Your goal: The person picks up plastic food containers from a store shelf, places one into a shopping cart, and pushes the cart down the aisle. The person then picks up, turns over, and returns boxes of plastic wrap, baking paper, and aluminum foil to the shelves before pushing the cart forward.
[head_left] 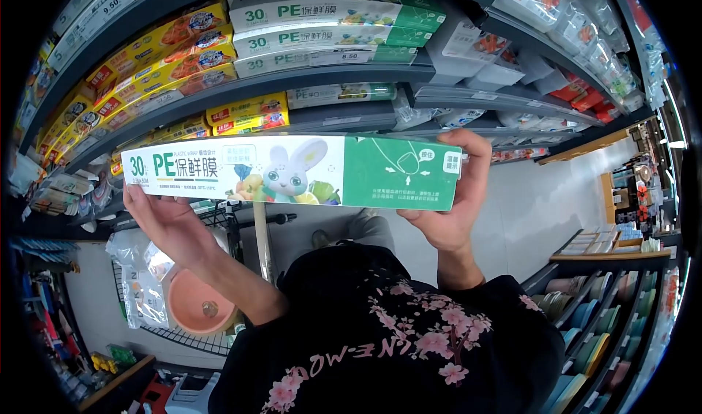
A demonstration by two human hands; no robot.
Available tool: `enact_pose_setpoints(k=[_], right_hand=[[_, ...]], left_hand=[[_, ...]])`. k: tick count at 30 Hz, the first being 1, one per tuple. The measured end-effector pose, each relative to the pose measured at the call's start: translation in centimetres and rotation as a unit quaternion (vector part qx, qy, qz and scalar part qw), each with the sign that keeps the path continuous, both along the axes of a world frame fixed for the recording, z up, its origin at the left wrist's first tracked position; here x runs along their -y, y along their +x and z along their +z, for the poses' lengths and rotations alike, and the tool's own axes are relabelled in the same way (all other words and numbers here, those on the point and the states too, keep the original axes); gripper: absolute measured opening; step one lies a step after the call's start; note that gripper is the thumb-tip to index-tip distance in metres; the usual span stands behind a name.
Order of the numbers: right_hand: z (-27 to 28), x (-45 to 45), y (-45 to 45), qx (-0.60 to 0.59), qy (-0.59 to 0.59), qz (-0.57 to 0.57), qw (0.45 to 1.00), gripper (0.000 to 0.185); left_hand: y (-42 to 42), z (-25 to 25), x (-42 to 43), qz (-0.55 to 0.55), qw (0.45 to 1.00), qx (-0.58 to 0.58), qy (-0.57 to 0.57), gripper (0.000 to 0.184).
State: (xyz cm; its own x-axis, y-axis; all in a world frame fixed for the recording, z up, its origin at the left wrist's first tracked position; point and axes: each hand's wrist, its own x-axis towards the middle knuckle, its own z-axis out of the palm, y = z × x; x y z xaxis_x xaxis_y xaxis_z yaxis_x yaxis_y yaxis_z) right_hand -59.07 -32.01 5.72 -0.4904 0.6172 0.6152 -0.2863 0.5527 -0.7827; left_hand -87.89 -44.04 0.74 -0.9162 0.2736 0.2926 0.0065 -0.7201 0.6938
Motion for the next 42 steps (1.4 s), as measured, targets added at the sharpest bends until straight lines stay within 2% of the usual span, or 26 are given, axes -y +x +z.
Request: enact_pose_setpoints(k=[7, 9, 15, 25, 31, 33, 34, 36, 37, 39, 42], right_hand=[[-0.9, 0.2, -0.5, -0.036, -0.048, 0.024, 0.998, 0.079], [-0.9, 0.4, -0.4, 0.081, 0.014, 0.008, 0.997, 0.080], [-2.1, 1.2, -1.4, 0.076, -0.070, 0.031, 0.994, 0.080], [-2.3, 1.0, -1.8, 0.047, -0.081, 0.023, 0.995, 0.091], [-1.9, 0.7, -1.7, 0.050, -0.122, 0.041, 0.990, 0.080], [-1.7, 0.5, -1.7, 0.019, -0.135, 0.055, 0.989, 0.064], [-1.5, 0.4, -1.7, 0.019, -0.137, 0.056, 0.989, 0.064], [-1.0, 0.1, -1.5, 0.059, -0.193, 0.061, 0.977, 0.049], [-1.0, 0.1, -1.5, 0.059, -0.194, 0.061, 0.977, 0.049], [-1.1, 0.0, -1.7, 0.049, -0.292, 0.088, 0.951, 0.039], [-1.3, -0.5, -2.1, 0.053, -0.287, 0.063, 0.954, 0.038]], left_hand=[[0.6, 0.8, -0.7, 0.008, 1.000, -0.009, -0.008, 0.031], [0.6, 0.7, -0.9, 0.013, 1.000, -0.007, -0.011, 0.032], [0.3, 0.5, -0.5, 0.032, 0.998, 0.014, -0.043, 0.037], [0.2, 0.1, -0.6, 0.031, 0.998, 0.012, -0.054, 0.038], [-0.1, -0.4, -0.9, 0.039, 0.998, 0.016, -0.052, 0.037], [-0.2, -0.4, -0.8, 0.040, 0.998, 0.015, -0.051, 0.037], [-0.2, -0.3, -0.8, 0.043, 0.997, 0.014, -0.058, 0.036], [-0.2, -0.3, -0.9, 0.046, 0.997, 0.013, -0.066, 0.035], [-0.3, -0.4, -0.8, 0.050, 0.996, 0.022, -0.074, 0.034], [-0.5, -0.6, -1.0, 0.056, 0.995, 0.031, -0.081, 0.033], [-0.6, -0.6, -1.2, 0.067, 0.995, 0.035, -0.071, 0.032]])
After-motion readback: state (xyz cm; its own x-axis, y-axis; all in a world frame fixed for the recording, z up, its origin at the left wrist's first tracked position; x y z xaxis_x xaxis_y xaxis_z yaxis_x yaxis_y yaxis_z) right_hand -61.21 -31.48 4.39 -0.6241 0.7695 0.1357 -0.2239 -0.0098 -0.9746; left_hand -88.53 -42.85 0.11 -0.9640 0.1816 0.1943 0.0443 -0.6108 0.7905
